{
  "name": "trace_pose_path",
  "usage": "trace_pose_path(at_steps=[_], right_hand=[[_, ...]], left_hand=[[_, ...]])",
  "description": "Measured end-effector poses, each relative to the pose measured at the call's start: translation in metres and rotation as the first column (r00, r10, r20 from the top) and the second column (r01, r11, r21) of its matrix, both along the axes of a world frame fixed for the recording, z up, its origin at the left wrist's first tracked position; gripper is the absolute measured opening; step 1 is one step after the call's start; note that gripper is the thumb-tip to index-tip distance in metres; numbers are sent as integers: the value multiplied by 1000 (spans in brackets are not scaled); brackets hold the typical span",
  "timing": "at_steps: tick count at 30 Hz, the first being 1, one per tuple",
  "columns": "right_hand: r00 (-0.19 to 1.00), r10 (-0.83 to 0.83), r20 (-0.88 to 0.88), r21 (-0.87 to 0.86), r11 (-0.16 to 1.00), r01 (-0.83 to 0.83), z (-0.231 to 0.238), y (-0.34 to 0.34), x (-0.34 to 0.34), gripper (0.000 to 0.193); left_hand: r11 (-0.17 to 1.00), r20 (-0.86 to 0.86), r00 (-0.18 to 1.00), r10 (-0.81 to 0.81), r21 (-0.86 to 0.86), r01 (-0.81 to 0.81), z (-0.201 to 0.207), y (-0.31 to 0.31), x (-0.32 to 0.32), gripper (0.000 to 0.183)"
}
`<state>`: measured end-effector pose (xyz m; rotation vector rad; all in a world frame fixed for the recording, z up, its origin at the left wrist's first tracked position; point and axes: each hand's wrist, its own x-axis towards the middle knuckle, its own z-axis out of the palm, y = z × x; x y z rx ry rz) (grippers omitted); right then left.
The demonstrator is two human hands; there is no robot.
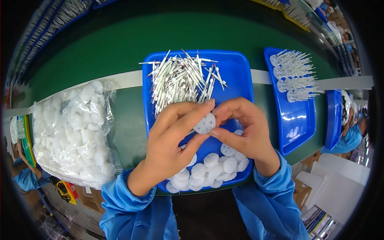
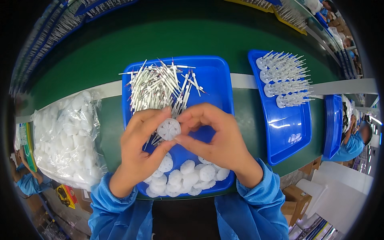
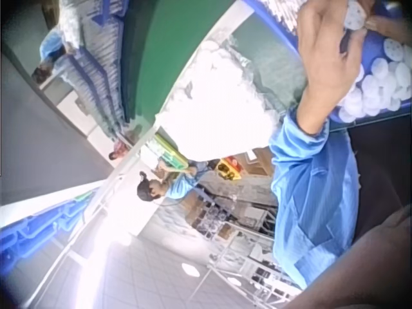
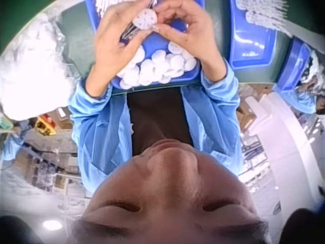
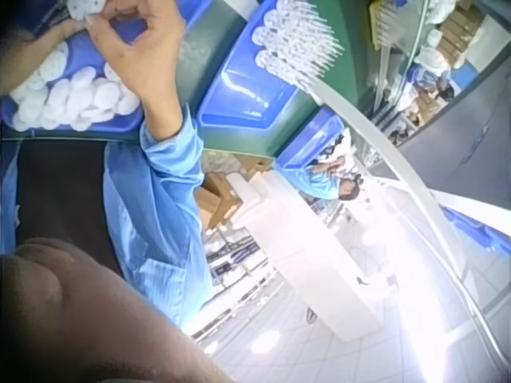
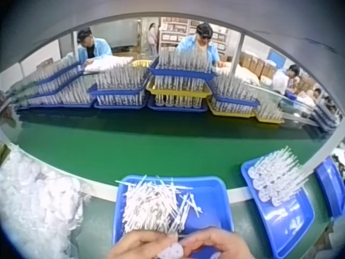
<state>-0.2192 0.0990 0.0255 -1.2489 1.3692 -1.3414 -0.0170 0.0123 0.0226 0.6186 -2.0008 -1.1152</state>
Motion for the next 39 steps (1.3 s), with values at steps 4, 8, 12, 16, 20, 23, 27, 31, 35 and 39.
trace_pose_path(at_steps=[4,8,12,16,20,23,27,31,35,39], right_hand=[[888,-103,-448,-9,994,111,15,8,-18,18],[504,-112,-856,-197,973,-117,13,-13,-16,24],[259,-60,-964,-114,973,-199,2,-20,-1,33],[782,44,-622,41,999,-23,23,-14,-11,36],[985,-21,169,-166,985,49,15,-12,-12,17],[990,62,130,-211,977,-33,2,-14,-17,18],[988,73,134,-131,990,-56,0,-10,-7,17],[933,-40,-358,-127,992,-6,5,-11,-4,21],[864,-119,-490,-170,985,39,8,-9,1,22],[861,-147,-487,-184,981,63,5,-7,2,21]], left_hand=[[997,-68,996,-49,58,53,-5,-9,14,47],[952,-169,985,37,305,16,-7,-8,16,31],[901,-262,962,74,431,48,-9,-8,14,32],[879,-292,956,-4,455,143,-10,-16,22,40],[834,-260,965,-32,526,170,-9,-8,14,67],[896,-138,985,-108,416,157,-17,-8,16,67],[870,-226,970,-85,458,183,-14,-7,14,66],[886,-228,972,-61,436,158,-16,-8,14,58],[890,-231,973,29,449,80,-15,-5,11,47],[901,-205,976,79,433,18,-14,-6,12,39]])
